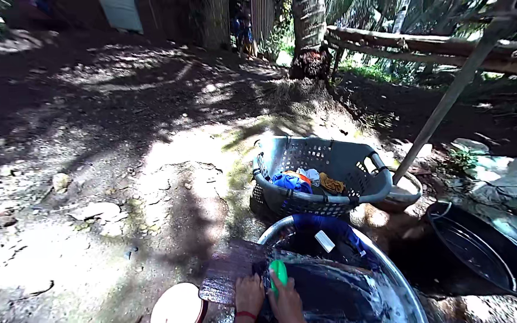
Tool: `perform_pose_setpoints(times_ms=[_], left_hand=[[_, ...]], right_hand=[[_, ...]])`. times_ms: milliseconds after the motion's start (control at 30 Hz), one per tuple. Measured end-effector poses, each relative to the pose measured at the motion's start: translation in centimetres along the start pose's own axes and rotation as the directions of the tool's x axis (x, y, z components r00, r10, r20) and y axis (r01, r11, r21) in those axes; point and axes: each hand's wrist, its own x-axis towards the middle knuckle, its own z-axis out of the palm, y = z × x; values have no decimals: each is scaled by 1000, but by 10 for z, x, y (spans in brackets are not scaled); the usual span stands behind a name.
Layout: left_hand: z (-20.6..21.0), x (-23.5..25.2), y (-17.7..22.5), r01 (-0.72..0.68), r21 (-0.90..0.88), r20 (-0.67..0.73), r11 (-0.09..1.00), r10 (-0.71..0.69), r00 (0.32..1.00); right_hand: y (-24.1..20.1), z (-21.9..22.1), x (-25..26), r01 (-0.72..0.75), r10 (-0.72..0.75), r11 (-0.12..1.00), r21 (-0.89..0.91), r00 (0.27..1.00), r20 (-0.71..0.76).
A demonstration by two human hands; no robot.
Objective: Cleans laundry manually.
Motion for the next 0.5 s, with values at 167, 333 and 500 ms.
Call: perform_pose_setpoints(times_ms=[167,333,500], left_hand=[[2,3,-1,20,-2,-17,1000,-20,1000],[6,5,2,26,9,3,1000,-26,1000],[13,5,-5,-11,-32,-101,999,8,995]], right_hand=[[183,-43,4,-241,278,960,143,888,-365],[194,-47,40,-438,449,892,115,825,-344],[-7,27,-16,-22,21,1000,-6,998,-52]])
